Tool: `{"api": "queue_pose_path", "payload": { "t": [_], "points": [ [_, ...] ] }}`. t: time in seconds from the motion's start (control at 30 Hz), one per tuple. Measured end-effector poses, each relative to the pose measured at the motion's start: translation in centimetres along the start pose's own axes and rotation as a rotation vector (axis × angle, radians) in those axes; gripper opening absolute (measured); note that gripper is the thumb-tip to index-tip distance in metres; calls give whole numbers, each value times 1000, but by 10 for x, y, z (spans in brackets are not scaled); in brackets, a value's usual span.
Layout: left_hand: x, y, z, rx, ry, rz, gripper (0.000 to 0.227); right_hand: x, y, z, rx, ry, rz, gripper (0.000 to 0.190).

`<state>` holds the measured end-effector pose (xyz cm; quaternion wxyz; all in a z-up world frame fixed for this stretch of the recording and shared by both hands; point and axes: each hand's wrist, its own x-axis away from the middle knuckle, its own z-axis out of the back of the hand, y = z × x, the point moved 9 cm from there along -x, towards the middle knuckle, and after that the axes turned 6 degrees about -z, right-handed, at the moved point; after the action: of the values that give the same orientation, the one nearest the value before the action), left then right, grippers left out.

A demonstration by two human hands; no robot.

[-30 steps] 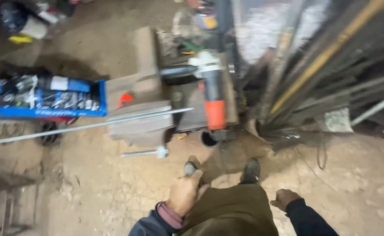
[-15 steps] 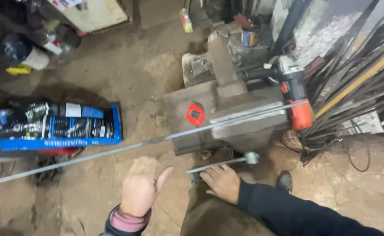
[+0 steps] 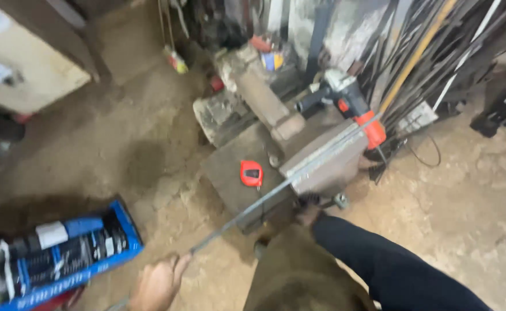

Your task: Measuring and cutting metal rods using an angle grinder and a hacksaw while secured in a vise.

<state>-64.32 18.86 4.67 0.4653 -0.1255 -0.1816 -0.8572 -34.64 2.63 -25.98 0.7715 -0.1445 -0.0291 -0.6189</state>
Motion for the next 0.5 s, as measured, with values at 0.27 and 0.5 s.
{"api": "queue_pose_path", "payload": {
  "t": [0.27,0.5],
  "points": [
    [-21,-72,-66,65,133,-44,37,48,7,71,-240,-580,-40,64],
    [-31,-60,-75,240,210,-465,38,18,-111,305,-1936,41,-29,42]
  ]
}}
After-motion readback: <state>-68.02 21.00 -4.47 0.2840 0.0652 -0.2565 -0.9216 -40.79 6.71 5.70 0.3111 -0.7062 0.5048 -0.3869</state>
